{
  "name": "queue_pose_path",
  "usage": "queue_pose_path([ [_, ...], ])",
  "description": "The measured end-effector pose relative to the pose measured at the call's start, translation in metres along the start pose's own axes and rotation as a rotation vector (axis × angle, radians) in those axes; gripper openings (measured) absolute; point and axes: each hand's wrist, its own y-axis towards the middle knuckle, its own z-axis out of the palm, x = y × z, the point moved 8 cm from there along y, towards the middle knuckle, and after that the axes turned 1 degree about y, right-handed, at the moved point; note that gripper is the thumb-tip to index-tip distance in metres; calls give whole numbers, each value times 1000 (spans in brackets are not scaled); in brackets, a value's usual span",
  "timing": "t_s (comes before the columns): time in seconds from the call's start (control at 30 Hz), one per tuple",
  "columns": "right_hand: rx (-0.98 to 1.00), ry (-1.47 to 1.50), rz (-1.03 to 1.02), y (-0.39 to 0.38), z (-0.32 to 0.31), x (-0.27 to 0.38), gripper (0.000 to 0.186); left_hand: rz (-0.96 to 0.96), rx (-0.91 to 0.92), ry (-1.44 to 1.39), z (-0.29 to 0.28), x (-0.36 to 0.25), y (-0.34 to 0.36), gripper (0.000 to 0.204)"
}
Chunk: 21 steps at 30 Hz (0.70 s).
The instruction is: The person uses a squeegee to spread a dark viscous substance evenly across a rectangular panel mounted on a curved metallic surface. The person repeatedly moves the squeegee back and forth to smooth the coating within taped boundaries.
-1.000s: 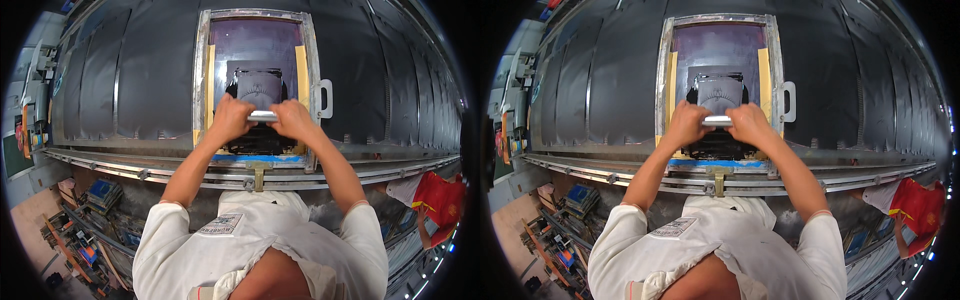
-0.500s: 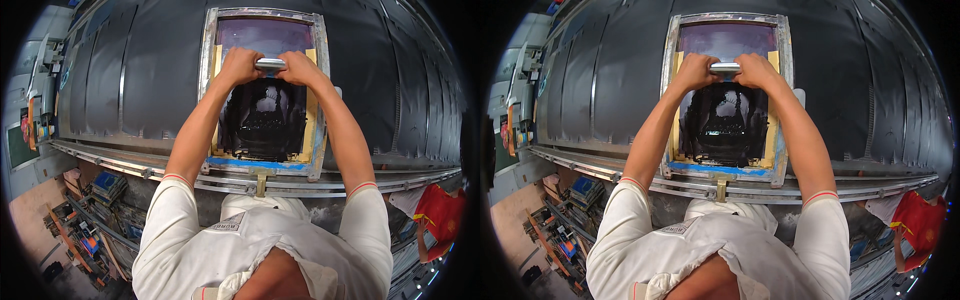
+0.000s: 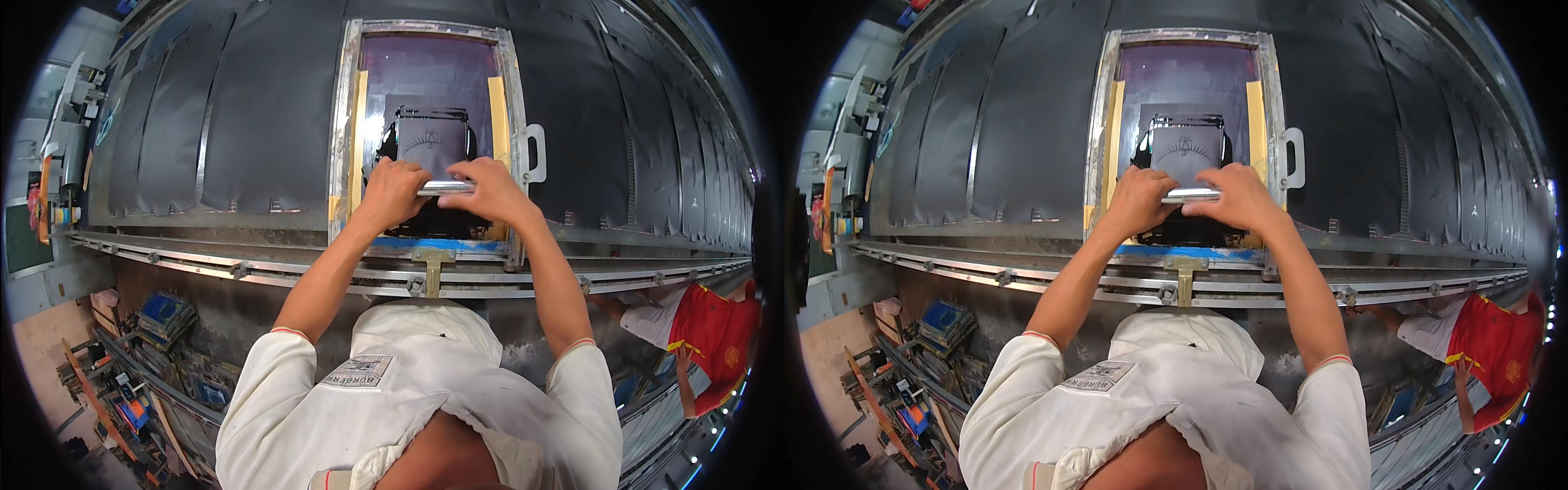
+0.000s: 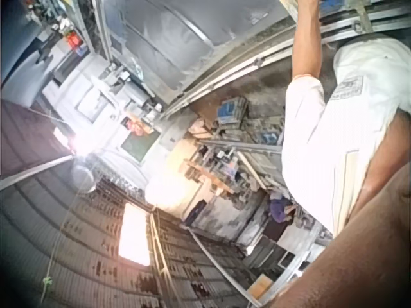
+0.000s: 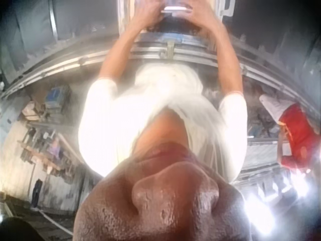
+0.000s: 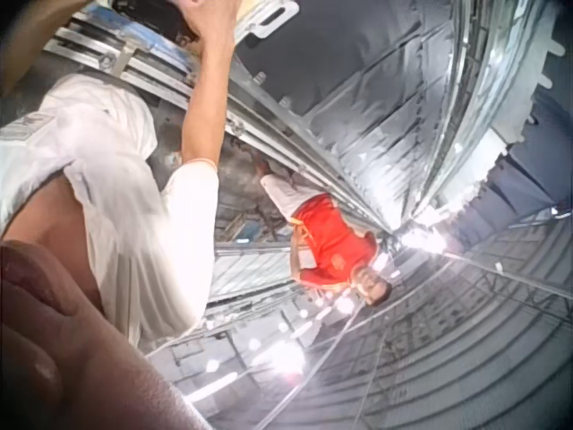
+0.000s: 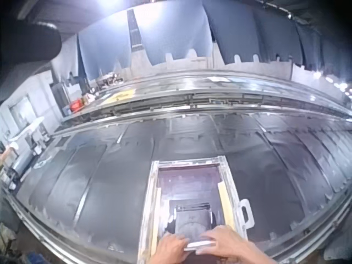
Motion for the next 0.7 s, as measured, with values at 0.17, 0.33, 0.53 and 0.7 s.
queue_pose_path([
  [0.17, -725, -22, 373, -22, -94, -136, 40, -137, 102, -114, -18, 28, 52, 28],
  [0.33, -580, 286, 742, -7, -85, -209, 34, -202, 103, -58, -19, 74, 137, 34],
  [0.53, -570, 263, 720, 6, -90, -202, 34, -20, -221, -55, -5, 48, 90, 39],
  [0.7, -668, 243, 619, 10, -132, -179, 29, -16, -206, 14, -1, -44, -2, 53],
])
